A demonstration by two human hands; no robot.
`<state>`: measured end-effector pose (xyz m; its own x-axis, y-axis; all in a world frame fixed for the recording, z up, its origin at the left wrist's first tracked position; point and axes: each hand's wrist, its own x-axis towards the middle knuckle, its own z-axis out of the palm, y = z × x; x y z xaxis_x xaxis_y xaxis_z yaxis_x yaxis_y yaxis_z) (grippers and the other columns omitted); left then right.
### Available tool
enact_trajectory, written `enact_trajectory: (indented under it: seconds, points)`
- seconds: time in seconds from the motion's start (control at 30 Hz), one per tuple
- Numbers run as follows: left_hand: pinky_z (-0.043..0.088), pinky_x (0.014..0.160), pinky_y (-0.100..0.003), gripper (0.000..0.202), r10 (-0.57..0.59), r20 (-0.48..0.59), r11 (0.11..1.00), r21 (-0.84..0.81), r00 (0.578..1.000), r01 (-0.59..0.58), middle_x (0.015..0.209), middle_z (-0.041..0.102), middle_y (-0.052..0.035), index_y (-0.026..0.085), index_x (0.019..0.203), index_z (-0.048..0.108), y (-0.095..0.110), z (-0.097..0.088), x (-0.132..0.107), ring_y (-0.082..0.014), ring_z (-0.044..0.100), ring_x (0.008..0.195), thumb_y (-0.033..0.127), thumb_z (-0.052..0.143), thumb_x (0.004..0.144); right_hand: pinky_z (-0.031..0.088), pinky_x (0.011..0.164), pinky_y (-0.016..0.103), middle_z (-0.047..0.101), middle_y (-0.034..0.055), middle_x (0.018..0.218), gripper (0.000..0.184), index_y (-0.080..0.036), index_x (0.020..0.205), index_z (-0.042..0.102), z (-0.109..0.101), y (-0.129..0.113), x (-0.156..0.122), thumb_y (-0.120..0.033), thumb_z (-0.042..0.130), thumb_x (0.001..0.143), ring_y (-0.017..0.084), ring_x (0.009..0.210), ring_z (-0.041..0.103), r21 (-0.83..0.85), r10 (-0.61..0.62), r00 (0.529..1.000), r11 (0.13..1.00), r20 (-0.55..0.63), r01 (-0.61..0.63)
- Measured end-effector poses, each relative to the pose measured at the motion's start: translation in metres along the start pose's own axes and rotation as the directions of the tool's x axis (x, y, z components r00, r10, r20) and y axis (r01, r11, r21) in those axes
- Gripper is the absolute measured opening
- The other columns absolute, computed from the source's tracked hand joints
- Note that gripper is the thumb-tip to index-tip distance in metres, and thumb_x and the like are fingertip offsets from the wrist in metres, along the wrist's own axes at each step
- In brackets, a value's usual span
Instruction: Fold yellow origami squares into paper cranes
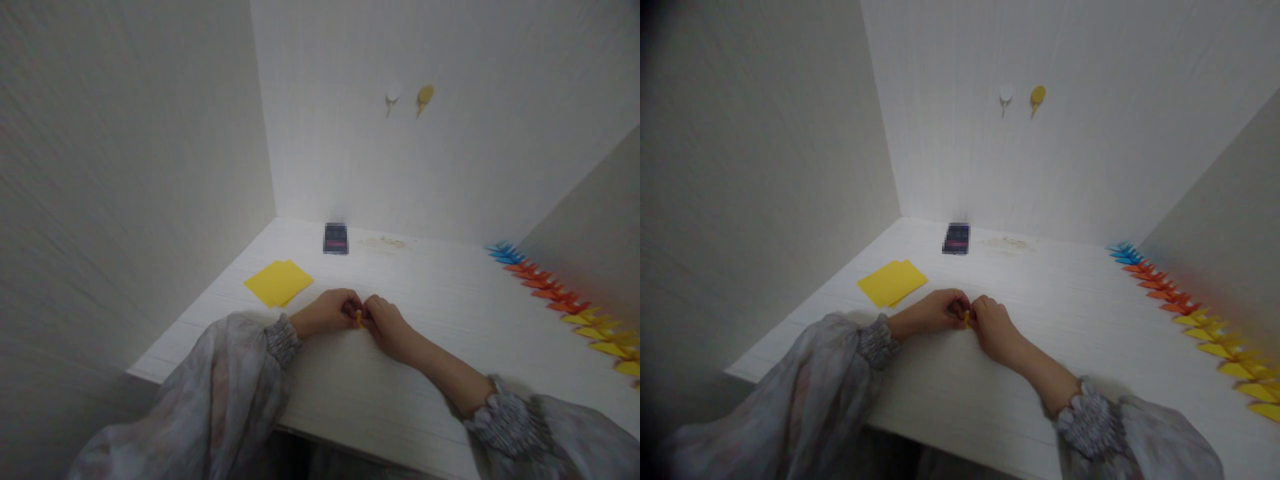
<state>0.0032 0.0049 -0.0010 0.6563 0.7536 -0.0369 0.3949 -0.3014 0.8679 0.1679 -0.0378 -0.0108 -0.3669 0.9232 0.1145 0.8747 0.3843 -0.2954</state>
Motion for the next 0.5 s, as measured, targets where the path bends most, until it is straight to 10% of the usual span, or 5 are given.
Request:
enact_trajectory:
  seconds: [0.3,0.5]
  points:
    - [0.043,0.059,-0.023,0.029,-0.073,-0.019,0.997,-0.028,0.997,0.072,0.068,0.061,-0.0004,0.014,0.082,0.057,0.001,0.003,0.003,-0.0124,0.056,0.064,0.011,0.063,0.054,0.036,0.066,0.026,0.054,0.0028,0.078,0.012,-0.017,0.078,0.049,-0.005,0.006,0.002,-0.007,0.043,0.073,0.013,0.072,0.047,0.210,-0.003,1.000,0.978,-0.019,0.007]
    - [0.041,0.056,-0.022,0.029,-0.117,-0.019,0.993,0.002,0.993,0.117,0.065,0.060,-0.0002,0.013,0.080,0.057,0.010,0.002,0.004,-0.0121,0.055,0.060,0.011,0.064,0.052,0.033,0.055,0.023,0.052,0.0002,0.070,0.014,-0.017,0.076,0.051,-0.004,0.006,0.006,-0.028,0.056,0.069,0.012,0.062,0.045,0.260,0.093,0.995,0.961,0.021,-0.095]
